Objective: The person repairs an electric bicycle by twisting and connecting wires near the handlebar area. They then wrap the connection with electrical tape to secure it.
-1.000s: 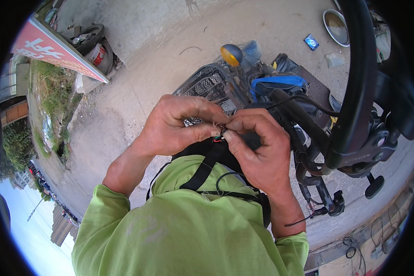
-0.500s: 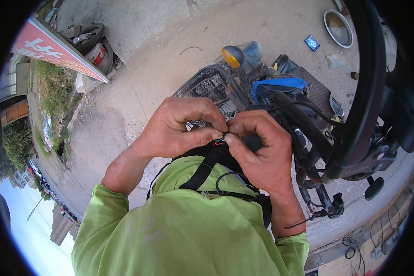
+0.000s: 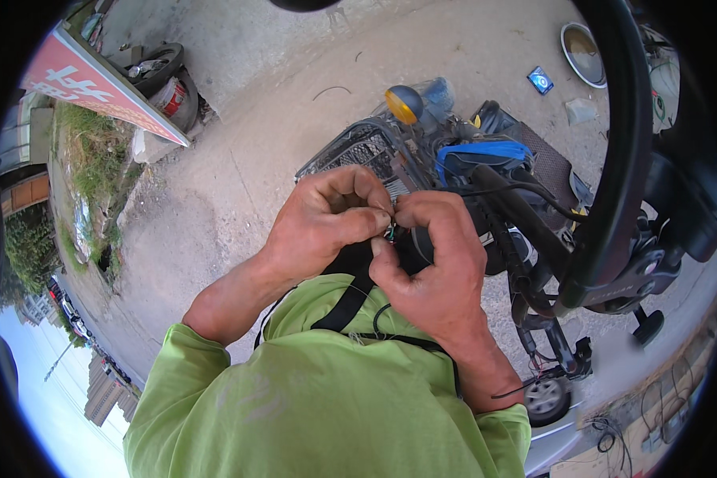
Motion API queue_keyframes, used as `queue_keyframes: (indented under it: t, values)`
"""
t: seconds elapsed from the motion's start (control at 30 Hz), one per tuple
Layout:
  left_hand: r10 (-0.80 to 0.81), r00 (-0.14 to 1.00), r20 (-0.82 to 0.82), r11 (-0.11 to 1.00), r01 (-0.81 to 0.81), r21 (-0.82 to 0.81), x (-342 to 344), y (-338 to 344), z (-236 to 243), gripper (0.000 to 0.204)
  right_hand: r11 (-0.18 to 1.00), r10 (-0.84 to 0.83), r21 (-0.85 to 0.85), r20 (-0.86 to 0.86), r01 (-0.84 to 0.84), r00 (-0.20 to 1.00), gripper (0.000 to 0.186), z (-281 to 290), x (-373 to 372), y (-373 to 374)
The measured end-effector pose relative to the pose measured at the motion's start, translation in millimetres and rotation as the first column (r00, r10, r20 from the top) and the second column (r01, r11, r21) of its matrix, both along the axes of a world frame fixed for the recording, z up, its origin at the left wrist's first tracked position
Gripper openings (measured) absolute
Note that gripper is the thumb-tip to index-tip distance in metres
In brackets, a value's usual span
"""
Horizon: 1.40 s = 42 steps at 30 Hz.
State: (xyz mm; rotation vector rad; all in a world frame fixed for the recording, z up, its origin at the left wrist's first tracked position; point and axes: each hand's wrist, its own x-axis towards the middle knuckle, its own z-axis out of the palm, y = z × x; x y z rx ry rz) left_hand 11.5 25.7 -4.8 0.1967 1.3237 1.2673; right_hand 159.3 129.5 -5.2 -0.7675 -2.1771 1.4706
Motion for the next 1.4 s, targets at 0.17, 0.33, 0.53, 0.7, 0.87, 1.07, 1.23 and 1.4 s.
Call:
queue_keyframes:
  t: [0.17,0.33,0.53,0.7,0.87,1.07,1.23,1.4]
  values:
    - [0.067,0.996,0.05,0.997,-0.066,-0.027,8,1,2,0.013,0.997,-0.003,0.075,-0.005,0.004,1.0,0.03,-3,1,-2]
    - [0.127,0.982,0.142,0.992,-0.127,-0.009,15,1,3,0.013,0.99,-0.037,0.137,-0.034,0.041,0.999,0.029,-7,2,-9]
    - [0.167,0.959,0.229,0.986,-0.167,-0.021,15,-5,1,0.016,0.992,-0.062,0.109,-0.055,0.067,0.997,0.025,-6,4,-10]
    - [0.153,0.946,0.287,0.984,-0.173,0.045,18,-9,-3,0.023,0.991,-0.114,-0.071,0.01,0.115,0.993,0.02,-10,12,-10]
    - [0.146,0.953,0.265,0.977,-0.181,0.112,22,-8,-6,0.026,0.918,-0.193,-0.354,-0.01,0.177,0.981,0.014,-7,13,-7]
    - [0.121,0.99,0.066,0.989,-0.126,0.079,25,-15,-9,0.023,0.883,-0.197,-0.438,-0.011,0.172,0.98,0.01,-5,11,-4]
    - [0.027,0.994,-0.109,0.996,-0.018,0.083,25,-20,-6,0.016,0.833,-0.176,-0.523,0.058,0.18,0.983,0.009,-2,10,-1]
    - [0.076,0.676,-0.733,0.931,0.214,0.295,2,-10,-7,0.018,0.82,-0.155,-0.547,0.071,0.168,0.985,0.01,0,12,1]
